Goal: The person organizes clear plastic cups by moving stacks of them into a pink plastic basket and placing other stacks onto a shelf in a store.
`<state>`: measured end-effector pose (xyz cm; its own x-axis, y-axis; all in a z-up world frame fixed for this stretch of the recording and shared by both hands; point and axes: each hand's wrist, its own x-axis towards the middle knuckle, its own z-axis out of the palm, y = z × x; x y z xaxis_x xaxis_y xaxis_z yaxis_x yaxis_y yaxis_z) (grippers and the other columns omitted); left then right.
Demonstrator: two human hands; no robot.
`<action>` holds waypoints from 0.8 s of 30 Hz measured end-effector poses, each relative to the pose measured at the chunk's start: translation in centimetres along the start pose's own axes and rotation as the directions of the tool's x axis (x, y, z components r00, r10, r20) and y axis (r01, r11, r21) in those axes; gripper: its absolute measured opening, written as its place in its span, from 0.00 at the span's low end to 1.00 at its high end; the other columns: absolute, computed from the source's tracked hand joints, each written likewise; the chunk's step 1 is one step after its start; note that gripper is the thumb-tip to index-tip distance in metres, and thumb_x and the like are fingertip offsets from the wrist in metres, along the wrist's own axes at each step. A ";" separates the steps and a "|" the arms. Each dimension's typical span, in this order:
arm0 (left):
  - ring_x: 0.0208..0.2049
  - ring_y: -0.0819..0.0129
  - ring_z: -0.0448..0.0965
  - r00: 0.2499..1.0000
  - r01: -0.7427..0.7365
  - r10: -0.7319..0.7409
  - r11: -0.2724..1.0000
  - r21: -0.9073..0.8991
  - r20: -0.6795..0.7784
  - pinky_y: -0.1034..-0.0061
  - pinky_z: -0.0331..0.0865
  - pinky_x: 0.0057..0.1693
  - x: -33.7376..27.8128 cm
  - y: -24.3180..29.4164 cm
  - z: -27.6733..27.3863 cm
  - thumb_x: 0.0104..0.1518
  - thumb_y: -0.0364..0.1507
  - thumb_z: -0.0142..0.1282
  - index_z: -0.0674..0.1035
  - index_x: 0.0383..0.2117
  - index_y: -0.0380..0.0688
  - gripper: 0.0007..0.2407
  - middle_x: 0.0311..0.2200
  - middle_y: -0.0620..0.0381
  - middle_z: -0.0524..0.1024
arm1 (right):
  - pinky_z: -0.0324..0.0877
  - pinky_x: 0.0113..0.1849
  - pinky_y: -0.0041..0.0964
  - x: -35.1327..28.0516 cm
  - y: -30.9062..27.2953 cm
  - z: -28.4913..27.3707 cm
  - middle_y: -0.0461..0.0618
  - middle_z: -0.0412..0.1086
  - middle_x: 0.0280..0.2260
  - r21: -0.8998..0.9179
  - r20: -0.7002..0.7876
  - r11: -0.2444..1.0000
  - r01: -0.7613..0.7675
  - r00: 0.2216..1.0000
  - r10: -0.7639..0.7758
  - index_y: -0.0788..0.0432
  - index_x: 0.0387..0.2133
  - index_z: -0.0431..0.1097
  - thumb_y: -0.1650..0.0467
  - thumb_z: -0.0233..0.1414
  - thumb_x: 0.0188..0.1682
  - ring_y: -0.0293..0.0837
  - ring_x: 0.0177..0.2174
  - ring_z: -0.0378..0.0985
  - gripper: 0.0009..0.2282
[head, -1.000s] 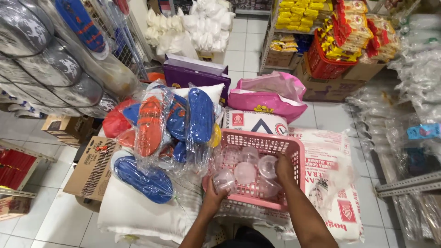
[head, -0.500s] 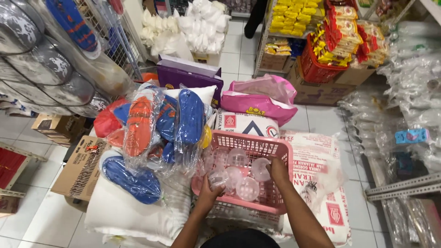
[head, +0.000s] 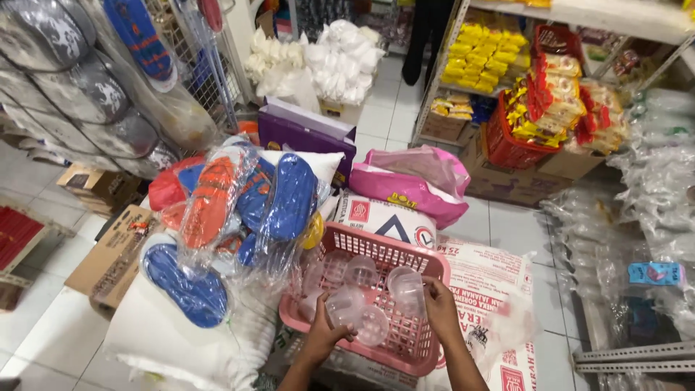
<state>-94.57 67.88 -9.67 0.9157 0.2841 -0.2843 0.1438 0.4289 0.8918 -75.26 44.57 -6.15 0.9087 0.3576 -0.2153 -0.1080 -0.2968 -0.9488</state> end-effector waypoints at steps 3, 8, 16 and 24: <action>0.38 0.49 0.80 0.997 0.070 -0.069 0.994 -0.087 0.021 0.65 0.81 0.40 -0.3 -0.9 0.8 0.48 0.22 0.60 0.49 0.67 0.56 0.40 0.53 0.40 0.71 | 0.80 0.27 0.35 -0.4 1.4 1.8 0.52 0.77 0.35 0.094 0.163 0.987 -0.134 0.980 0.118 0.59 0.50 0.71 0.71 0.55 0.49 0.40 0.28 0.82 0.15; 0.56 0.61 0.73 0.991 0.016 -0.019 0.999 0.029 0.131 0.67 0.78 0.53 -0.8 -2.5 1.8 0.48 0.28 0.66 0.55 0.66 0.48 0.38 0.58 0.50 0.66 | 0.69 0.21 0.31 -2.8 3.3 5.1 0.59 0.72 0.32 -0.099 0.364 0.985 -0.138 0.917 0.165 0.59 0.52 0.72 0.67 0.51 0.55 0.40 0.23 0.71 0.15; 0.56 0.61 0.72 0.997 -0.019 0.017 1.000 0.021 0.077 0.70 0.71 0.59 -2.5 -2.1 2.8 0.44 0.28 0.67 0.53 0.67 0.54 0.41 0.56 0.49 0.68 | 0.74 0.32 0.32 -3.9 1.7 7.1 0.52 0.78 0.40 0.051 0.623 0.995 0.082 0.776 -0.096 0.59 0.57 0.66 0.68 0.51 0.54 0.39 0.32 0.80 0.18; 0.58 0.53 0.72 0.998 -0.058 0.060 0.945 -0.321 -0.004 0.56 0.76 0.56 -1.4 -1.4 3.6 0.43 0.29 0.66 0.55 0.67 0.53 0.41 0.58 0.47 0.66 | 0.78 0.44 0.46 5.1 6.9 5.0 0.64 0.64 0.54 -0.384 0.142 0.854 0.351 0.936 -0.321 0.60 0.50 0.70 0.66 0.50 0.54 0.56 0.44 0.78 0.15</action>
<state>-94.71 63.76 -9.27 0.9210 0.3132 -0.2317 -0.0379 0.6640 0.7468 -73.38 48.82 -14.92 0.8283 0.5559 0.0701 0.3814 -0.4678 -0.7973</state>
